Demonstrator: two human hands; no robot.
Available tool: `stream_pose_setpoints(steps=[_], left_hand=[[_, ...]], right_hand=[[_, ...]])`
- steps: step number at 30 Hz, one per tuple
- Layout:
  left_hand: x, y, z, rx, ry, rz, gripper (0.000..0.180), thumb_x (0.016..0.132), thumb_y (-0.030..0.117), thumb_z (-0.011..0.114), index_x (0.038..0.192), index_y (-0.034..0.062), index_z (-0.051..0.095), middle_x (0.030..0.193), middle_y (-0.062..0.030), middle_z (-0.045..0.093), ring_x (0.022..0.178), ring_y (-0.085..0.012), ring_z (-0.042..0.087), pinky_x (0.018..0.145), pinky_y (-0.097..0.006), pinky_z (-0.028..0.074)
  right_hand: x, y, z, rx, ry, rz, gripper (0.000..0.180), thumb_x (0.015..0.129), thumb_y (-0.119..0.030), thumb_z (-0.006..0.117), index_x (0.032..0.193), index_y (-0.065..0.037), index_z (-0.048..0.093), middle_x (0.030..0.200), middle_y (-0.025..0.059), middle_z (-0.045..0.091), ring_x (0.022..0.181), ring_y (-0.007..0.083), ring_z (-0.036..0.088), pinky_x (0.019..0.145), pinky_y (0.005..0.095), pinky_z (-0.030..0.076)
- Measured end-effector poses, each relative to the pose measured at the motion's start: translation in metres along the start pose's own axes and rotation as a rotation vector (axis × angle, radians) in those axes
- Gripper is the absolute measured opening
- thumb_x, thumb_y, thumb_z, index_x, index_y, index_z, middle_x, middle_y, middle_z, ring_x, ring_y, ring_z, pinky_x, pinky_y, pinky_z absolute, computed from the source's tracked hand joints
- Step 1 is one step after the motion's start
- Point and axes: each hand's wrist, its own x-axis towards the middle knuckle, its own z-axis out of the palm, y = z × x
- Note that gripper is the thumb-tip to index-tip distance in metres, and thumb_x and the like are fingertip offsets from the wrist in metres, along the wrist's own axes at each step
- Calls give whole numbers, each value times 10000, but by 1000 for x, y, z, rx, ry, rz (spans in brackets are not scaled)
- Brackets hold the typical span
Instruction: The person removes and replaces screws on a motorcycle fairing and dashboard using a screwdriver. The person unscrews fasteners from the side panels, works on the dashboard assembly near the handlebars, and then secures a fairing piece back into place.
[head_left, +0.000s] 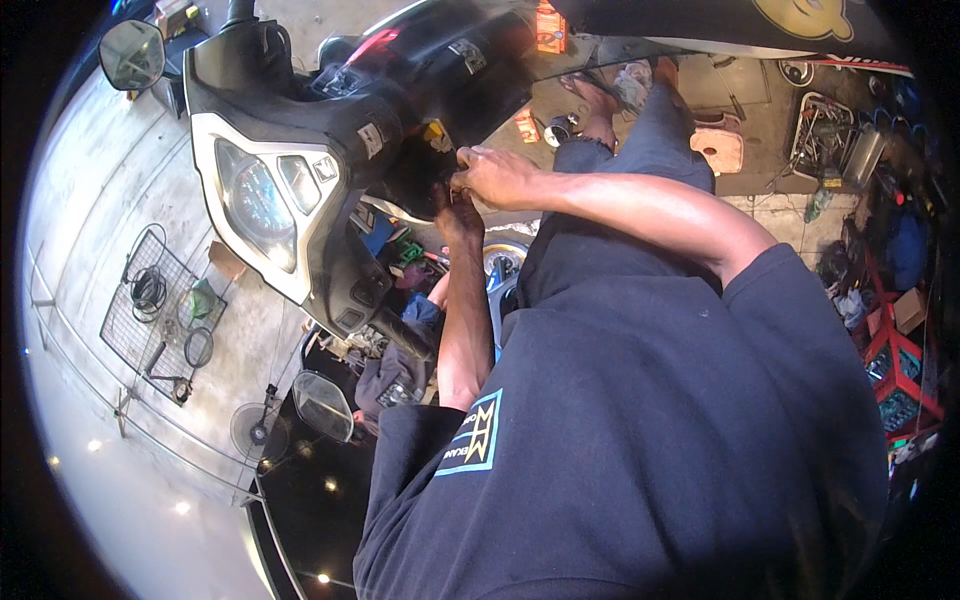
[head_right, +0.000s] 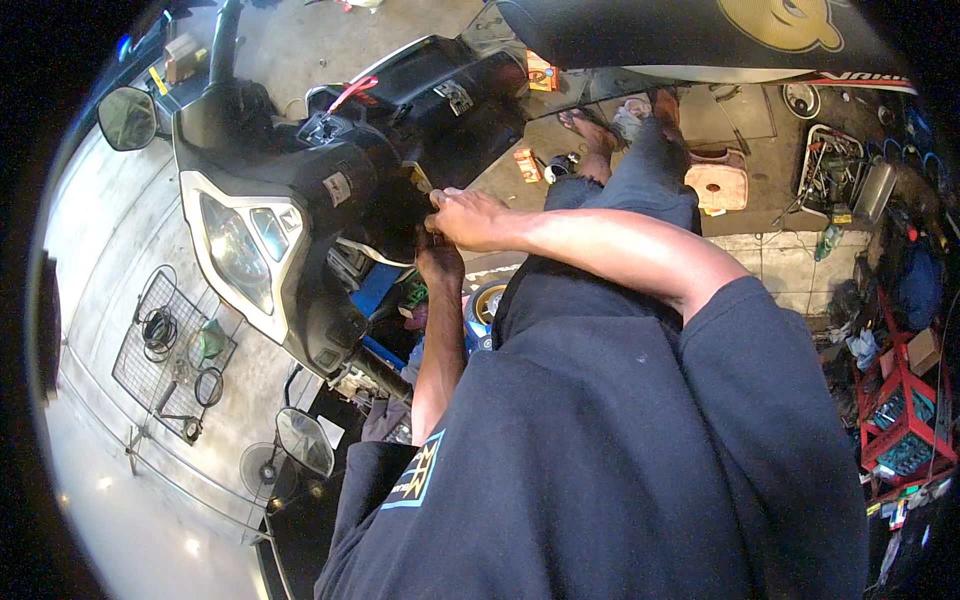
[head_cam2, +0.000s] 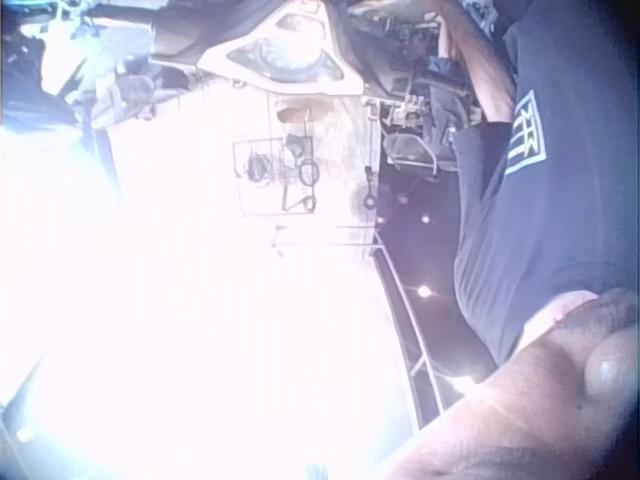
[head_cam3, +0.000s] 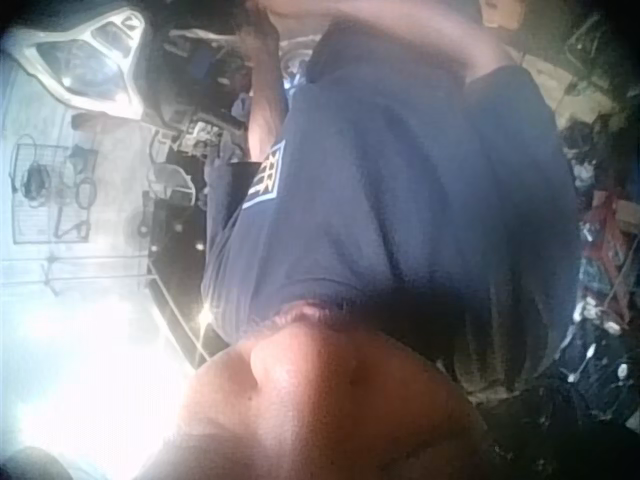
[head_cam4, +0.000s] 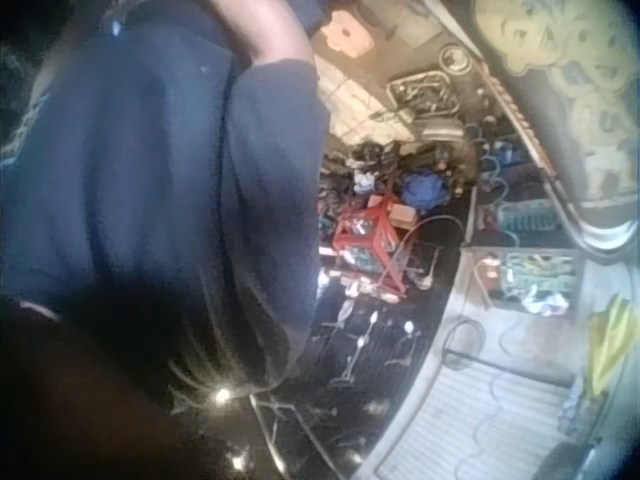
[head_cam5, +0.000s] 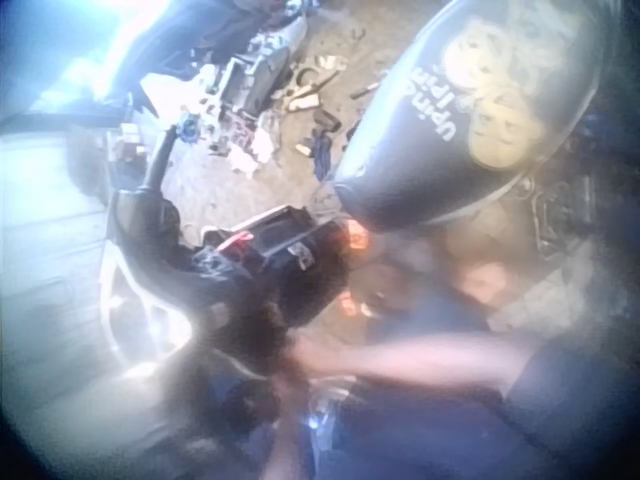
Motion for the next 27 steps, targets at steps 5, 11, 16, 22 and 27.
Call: stream_pose_setpoints(steps=[5,11,16,22,27], left_hand=[[-10,8,28,-52,-35,-81,328,1074,292,459,1261,57,591,1199,-91,658,1139,-217,616,1032,-377,475],[-11,8,31,-75,-10,-74,341,1077,275,428,1297,54,565,1221,-99,648,1130,-212,618,999,-358,501],[-9,6,26,-18,6,-49,345,1083,279,398,1292,62,567,1213,-97,649,1067,-207,638,923,-324,537],[-7,5,22,-29,-5,-83,322,1083,279,406,1257,68,575,1193,-93,650,1023,-186,640,868,-309,548],[2,2,15,-22,-32,-36,300,1075,298,458,1195,72,614,1132,-71,675,1004,-176,647,880,-305,535]], right_hand=[[2,2,6,6,26,2,210,884,-261,640,1007,-116,730,1136,149,604,1127,352,597,933,482,518],[1,5,7,69,21,-23,182,849,-223,646,965,-126,746,1134,114,609,1110,324,599,921,464,523],[5,6,8,42,6,-40,171,859,-206,631,958,-144,755,1128,87,609,1111,310,594,916,446,531],[4,9,7,47,26,-96,183,872,-200,612,980,-140,747,1141,51,608,1139,305,580,934,435,538],[2,8,16,89,83,-12,252,927,-212,585,1149,-112,651,1144,117,608,1172,345,576,930,461,541]])
